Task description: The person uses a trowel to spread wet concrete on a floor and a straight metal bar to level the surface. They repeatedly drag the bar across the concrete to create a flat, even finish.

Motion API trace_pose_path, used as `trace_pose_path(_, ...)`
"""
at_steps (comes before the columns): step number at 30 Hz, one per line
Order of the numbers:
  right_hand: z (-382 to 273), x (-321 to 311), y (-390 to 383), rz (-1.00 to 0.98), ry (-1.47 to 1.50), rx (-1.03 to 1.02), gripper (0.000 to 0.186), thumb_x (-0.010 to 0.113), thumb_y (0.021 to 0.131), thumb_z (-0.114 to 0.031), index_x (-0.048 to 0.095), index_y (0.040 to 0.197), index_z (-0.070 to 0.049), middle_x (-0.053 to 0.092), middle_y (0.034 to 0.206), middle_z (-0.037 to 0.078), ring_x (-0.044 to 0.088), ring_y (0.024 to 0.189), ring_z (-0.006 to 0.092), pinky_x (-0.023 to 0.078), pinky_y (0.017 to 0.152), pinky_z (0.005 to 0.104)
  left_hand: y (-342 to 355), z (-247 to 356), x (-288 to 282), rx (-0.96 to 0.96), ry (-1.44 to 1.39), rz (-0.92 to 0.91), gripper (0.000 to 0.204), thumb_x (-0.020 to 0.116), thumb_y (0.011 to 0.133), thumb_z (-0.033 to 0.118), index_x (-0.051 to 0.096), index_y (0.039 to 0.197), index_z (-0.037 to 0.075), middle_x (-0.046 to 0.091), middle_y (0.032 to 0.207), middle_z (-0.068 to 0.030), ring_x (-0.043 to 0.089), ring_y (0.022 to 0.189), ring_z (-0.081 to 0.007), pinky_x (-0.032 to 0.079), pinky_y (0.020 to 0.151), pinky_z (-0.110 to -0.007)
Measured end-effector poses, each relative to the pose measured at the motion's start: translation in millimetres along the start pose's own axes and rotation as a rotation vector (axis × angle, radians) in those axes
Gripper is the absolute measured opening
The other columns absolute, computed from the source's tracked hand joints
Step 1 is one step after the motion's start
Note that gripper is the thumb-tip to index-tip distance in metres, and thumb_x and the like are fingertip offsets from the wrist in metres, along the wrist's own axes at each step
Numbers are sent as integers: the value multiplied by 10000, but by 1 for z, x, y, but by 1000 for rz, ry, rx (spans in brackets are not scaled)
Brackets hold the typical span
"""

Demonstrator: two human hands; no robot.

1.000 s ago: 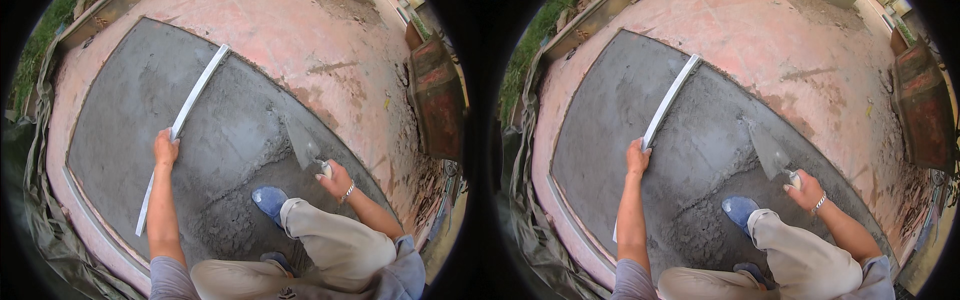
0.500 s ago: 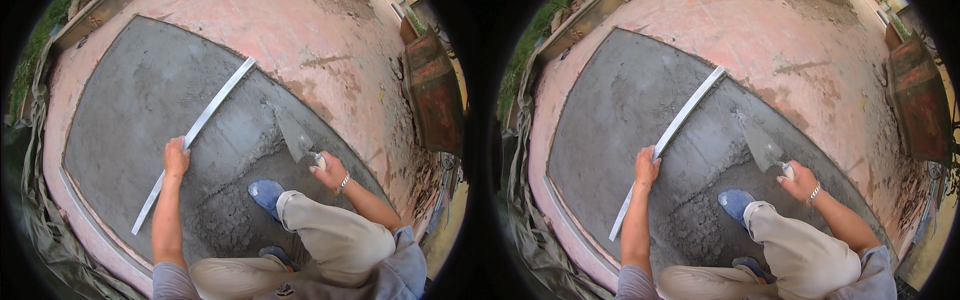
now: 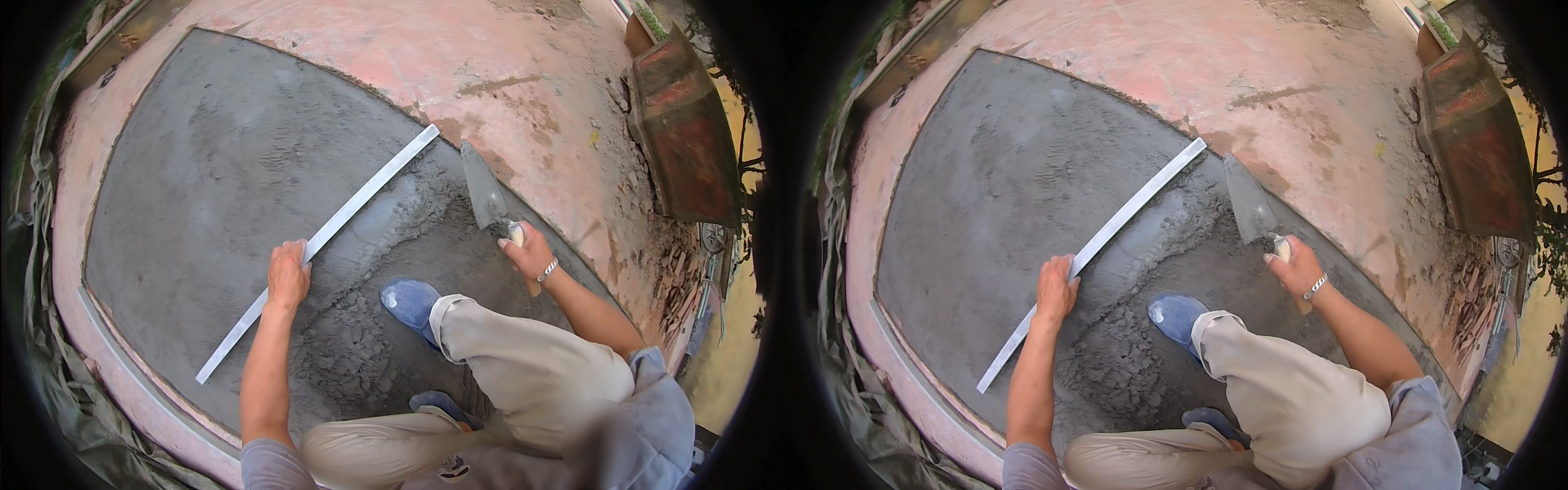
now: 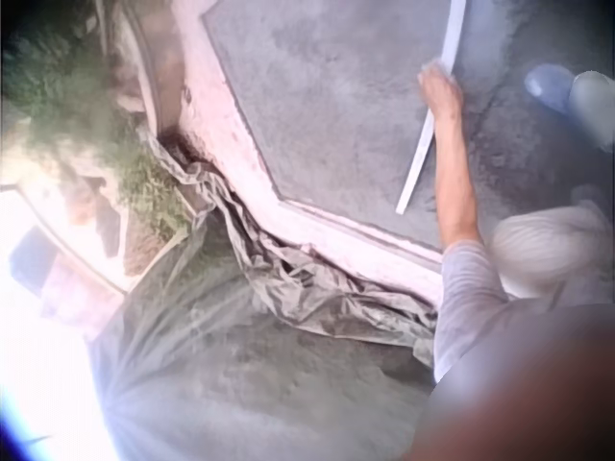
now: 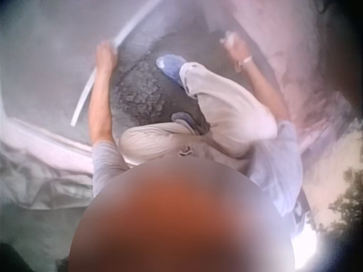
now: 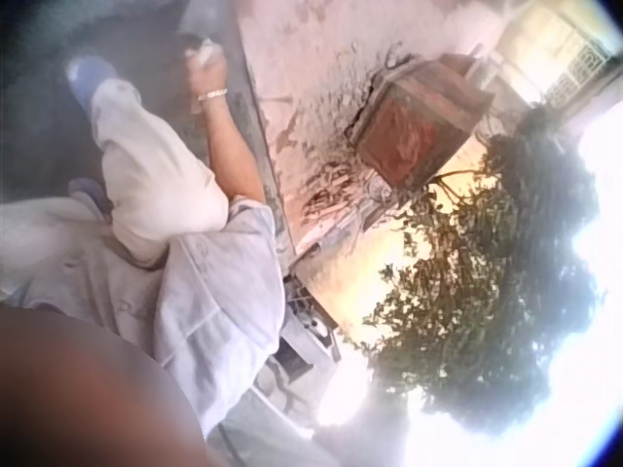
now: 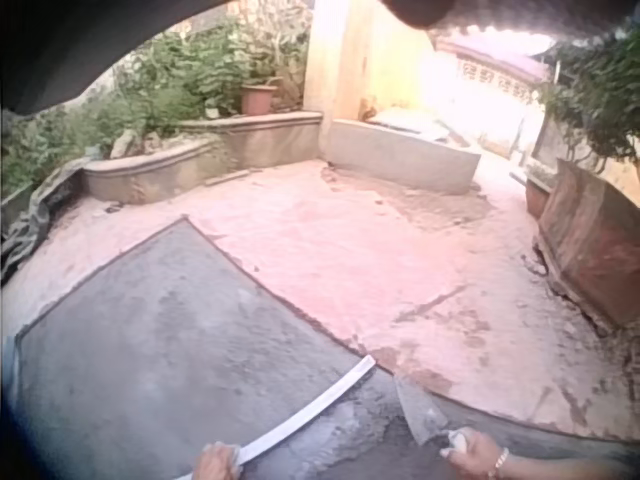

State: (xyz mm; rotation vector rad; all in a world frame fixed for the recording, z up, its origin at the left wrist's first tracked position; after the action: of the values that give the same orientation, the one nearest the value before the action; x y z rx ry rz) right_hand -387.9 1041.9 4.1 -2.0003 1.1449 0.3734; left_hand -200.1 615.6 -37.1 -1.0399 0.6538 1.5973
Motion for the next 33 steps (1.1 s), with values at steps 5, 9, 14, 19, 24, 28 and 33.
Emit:
trace_pose_path(5, 23, -21, -9, 80, 11, 75, 306, 713, 871, -276, 546, 922, -24, 601, 668, 65, 595, 520, 160, 497, 522, 353, -10, 13, 10, 19, -32, -52, 476, 723, 750, -14, 611, 1212, 3, 625, 1111, -194, 573, 1054, -397, 474, 941, -458)
trace_pose_path(9, 61, -30, -47, 86, -188, 61, 389, 700, 860, -368, 563, 944, -13, 648, 741, 150, 650, 647, 301, 522, 639, 431, -15, 16, 12, 17, -27, -4, 479, 726, 737, -9, 608, 1201, -1, 620, 1096, -201, 570, 1061, -406, 467, 942, -467)
trace_pose_path(14, 189, -36, -170, 25, -382, 199, 455, 687, 838, -431, 590, 997, -16, 683, 916, 260, 658, 872, 460, 521, 782, 497, -17, 10, 18, -40, 34, -15, 494, 732, 758, 16, 610, 1236, 11, 623, 1137, -188, 580, 1072, -395, 475, 956, -463)
trace_pose_path(19, 318, -48, -285, -6, -440, 344, 428, 614, 880, -428, 584, 1024, -27, 686, 964, 294, 665, 936, 471, 525, 796, 508, -18, 8, 16, -158, 145, -49, 459, 744, 806, 89, 618, 1245, 47, 638, 1135, -172, 618, 1068, -382, 511, 925, -467)
trace_pose_path(24, 363, -80, -298, 59, -518, 435, 442, 649, 868, -401, 578, 1059, -9, 685, 971, 300, 666, 951, 464, 528, 834, 521, -29, 12, 10, -231, 197, -16, 458, 762, 805, 107, 628, 1243, 75, 644, 1174, -161, 636, 1066, -373, 526, 911, -466)
trace_pose_path(28, 408, -85, -322, 135, -539, 588, 479, 692, 853, -381, 567, 1093, 14, 677, 1017, 308, 658, 992, 465, 524, 877, 522, -21, -20, -21, -294, 209, 130, 434, 769, 792, 92, 650, 1209, 79, 649, 1176, -167, 633, 1064, -386, 519, 914, -477)
trace_pose_path(33, 483, -59, -361, -31, -583, 715, 505, 690, 871, -357, 566, 1158, 39, 634, 1179, 304, 639, 1065, 465, 516, 943, 500, 15, -47, -23, -367, 170, 120, 468, 767, 785, 78, 646, 1237, 61, 656, 1206, -190, 621, 1133, -383, 504, 959, -460)
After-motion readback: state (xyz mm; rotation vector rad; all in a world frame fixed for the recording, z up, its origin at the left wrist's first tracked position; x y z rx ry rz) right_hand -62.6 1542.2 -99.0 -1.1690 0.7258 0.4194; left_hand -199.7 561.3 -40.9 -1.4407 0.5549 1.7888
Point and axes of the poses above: each hand's wrist, its own y-axis towards the middle knuckle, its own x-axis out of the palm, z = x × y, the point moved 9 cm from there along y, towards the middle knuckle
